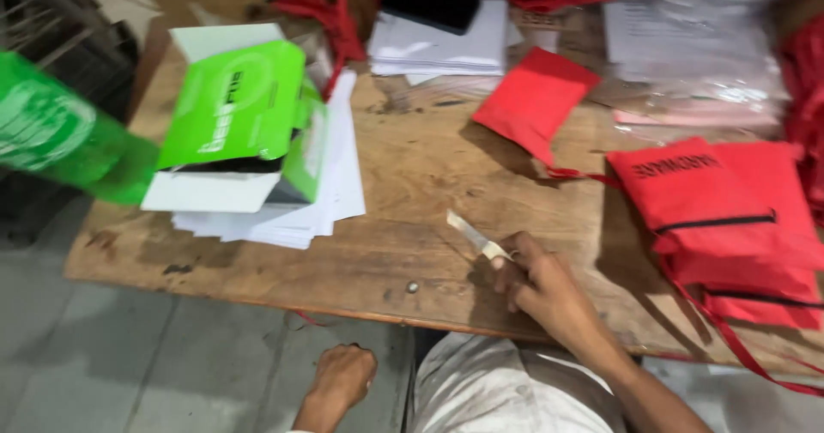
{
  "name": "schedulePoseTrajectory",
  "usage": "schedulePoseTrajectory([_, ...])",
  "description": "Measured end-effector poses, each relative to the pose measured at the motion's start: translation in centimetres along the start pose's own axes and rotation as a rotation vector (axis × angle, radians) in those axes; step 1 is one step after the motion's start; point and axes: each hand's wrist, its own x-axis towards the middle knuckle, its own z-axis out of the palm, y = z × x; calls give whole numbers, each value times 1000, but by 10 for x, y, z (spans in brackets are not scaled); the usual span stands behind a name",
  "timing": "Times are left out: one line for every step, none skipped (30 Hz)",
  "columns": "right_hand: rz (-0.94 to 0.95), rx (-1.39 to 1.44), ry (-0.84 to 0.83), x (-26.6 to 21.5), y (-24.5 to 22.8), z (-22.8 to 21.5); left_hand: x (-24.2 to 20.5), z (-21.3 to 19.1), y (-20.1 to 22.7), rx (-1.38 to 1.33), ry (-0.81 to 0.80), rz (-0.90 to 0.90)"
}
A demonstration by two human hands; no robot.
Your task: Tying red ribbons onto red bags labeled hardware and handling materials at a workbench.
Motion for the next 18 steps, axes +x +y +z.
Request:
schedulePoseTrajectory([77,-98,8,2,-13,2,10,14,-9,54,0,6])
schedulePoseTrajectory([152,-196,15,4,-27,4,20,27,-18,109,-1,11])
schedulePoseTrajectory([144,-198,2,10,-29,5,23,33,-21,101,4,-2])
schedulePoseTrajectory([120,-239,-3,16,-31,7,27,40,-24,63,24,-20])
schedulePoseTrajectory([93,-282,-13,22,-33,10,29,48,-25,19,46,-41])
schedulePoseTrajectory([84,-286,-32,31,-38,15,29,55,-26,7,50,-58])
schedulePoseTrajectory([29,-308,-13,39,-44,20,32,59,-27,34,-6,-84])
schedulePoseTrajectory([-26,-329,7,48,-50,24,35,63,-27,61,-64,-110])
schedulePoseTrajectory([-28,-330,5,63,-50,33,34,68,-26,58,-62,-111])
schedulePoseTrajectory([-94,-358,-32,78,-50,40,34,73,-25,38,-40,-88])
schedulePoseTrajectory([-157,-387,-52,93,-51,43,38,74,-23,28,-15,-52])
schedulePoseTrajectory([-156,-391,-38,101,-52,47,39,79,-22,35,-10,-41])
schedulePoseTrajectory([-156,-466,-45,108,-52,49,42,82,-22,17,9,-29])
schedulePoseTrajectory([-153,-541,-53,117,-52,50,47,84,-22,-2,27,-16])
schedulePoseTrajectory([-147,-546,-19,128,-51,35,64,95,-32,17,34,11])
schedulePoseTrajectory([-255,-749,98,139,-50,20,81,107,-41,-37,-73,-45])
schedulePoseTrajectory([-347,-948,203,144,-45,7,89,125,-52,-88,-195,-112])
schedulePoseTrajectory([-323,-948,224,157,-34,-8,119,157,-69,-67,-205,-92])
